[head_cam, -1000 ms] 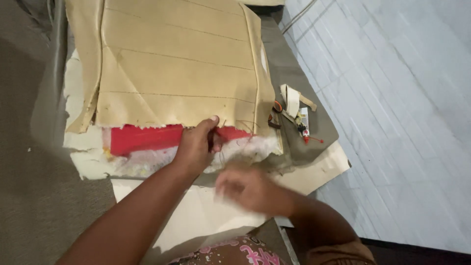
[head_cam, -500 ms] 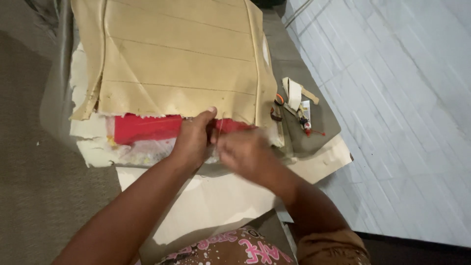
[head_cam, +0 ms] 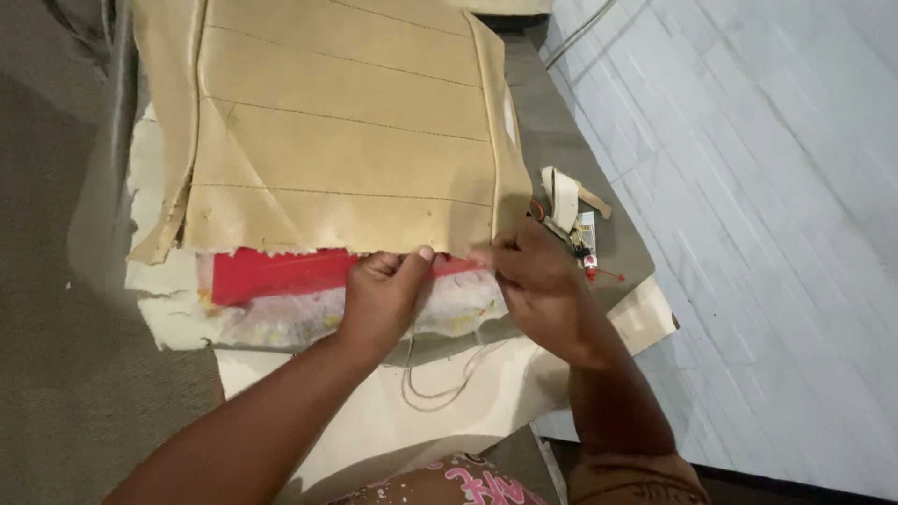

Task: Hand-sewing and tucking a leather cover onto a foam cushion base

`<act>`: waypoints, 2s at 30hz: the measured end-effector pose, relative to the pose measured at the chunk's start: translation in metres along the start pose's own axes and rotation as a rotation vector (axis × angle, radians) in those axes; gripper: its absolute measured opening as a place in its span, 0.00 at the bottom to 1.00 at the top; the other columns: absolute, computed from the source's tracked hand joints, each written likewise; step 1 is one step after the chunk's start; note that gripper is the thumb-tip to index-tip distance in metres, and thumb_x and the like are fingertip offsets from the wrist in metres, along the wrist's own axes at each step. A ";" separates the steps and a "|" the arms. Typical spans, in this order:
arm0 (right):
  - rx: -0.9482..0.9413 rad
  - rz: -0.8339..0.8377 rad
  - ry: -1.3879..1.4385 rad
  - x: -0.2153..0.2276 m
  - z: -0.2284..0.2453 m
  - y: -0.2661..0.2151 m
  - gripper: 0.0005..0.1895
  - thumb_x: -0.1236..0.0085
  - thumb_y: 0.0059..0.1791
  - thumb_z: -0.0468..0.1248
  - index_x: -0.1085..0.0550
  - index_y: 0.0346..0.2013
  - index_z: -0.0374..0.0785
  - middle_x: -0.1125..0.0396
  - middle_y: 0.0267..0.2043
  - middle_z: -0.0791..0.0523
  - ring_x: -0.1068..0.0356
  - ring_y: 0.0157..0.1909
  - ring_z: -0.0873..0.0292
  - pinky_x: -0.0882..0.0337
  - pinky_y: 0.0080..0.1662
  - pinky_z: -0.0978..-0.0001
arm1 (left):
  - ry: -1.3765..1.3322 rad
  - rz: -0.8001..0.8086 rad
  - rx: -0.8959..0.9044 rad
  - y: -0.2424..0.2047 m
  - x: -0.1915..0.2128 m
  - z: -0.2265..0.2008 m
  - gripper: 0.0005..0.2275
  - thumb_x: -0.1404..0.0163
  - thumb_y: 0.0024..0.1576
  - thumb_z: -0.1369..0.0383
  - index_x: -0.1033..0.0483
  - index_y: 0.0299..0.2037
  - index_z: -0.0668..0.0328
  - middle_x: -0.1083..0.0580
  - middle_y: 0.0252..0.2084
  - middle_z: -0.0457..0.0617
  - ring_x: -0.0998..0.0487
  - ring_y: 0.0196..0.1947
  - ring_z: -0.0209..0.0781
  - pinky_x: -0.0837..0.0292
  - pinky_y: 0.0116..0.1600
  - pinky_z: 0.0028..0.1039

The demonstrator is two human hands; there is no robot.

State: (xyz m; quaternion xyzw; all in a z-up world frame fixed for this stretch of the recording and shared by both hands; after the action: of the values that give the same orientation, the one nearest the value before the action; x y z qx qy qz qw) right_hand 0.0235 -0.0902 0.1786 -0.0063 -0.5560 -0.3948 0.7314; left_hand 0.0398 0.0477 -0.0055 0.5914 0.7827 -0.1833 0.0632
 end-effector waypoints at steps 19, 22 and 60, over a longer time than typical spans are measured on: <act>-0.015 -0.151 -0.637 -0.013 -0.013 -0.001 0.12 0.41 0.53 0.42 0.26 0.24 0.48 0.43 0.23 0.59 0.36 0.24 0.52 0.35 0.26 0.63 | -0.124 -0.074 -0.094 -0.005 -0.001 -0.001 0.18 0.42 0.56 0.74 0.31 0.14 0.59 0.37 0.10 0.44 0.41 0.13 0.27 0.51 0.19 0.16; -0.047 -0.136 -0.632 -0.009 -0.013 0.000 0.13 0.41 0.52 0.42 0.27 0.24 0.47 0.42 0.23 0.58 0.34 0.26 0.51 0.33 0.27 0.62 | -0.152 -0.077 -0.110 -0.003 -0.001 -0.002 0.18 0.41 0.56 0.74 0.31 0.13 0.59 0.36 0.10 0.45 0.41 0.13 0.27 0.51 0.19 0.16; -0.100 -0.153 -0.410 0.000 0.019 0.020 0.05 0.42 0.52 0.29 0.26 0.32 0.30 0.43 0.19 0.45 0.34 0.22 0.40 0.40 0.20 0.55 | -0.108 -0.144 -0.080 -0.004 0.001 0.005 0.15 0.41 0.54 0.75 0.28 0.15 0.64 0.34 0.12 0.48 0.37 0.15 0.31 0.45 0.19 0.21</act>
State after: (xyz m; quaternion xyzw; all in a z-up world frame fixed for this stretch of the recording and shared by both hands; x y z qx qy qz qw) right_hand 0.0199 -0.0679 0.1943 -0.0806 -0.6715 -0.4666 0.5699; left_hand 0.0354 0.0457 -0.0094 0.5199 0.8253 -0.1875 0.1154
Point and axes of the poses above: each hand's wrist, its own y-axis towards the middle knuckle, its own x-axis out of the back of the hand, z = x × y, the point moved 7 cm from there along y, towards the middle knuckle
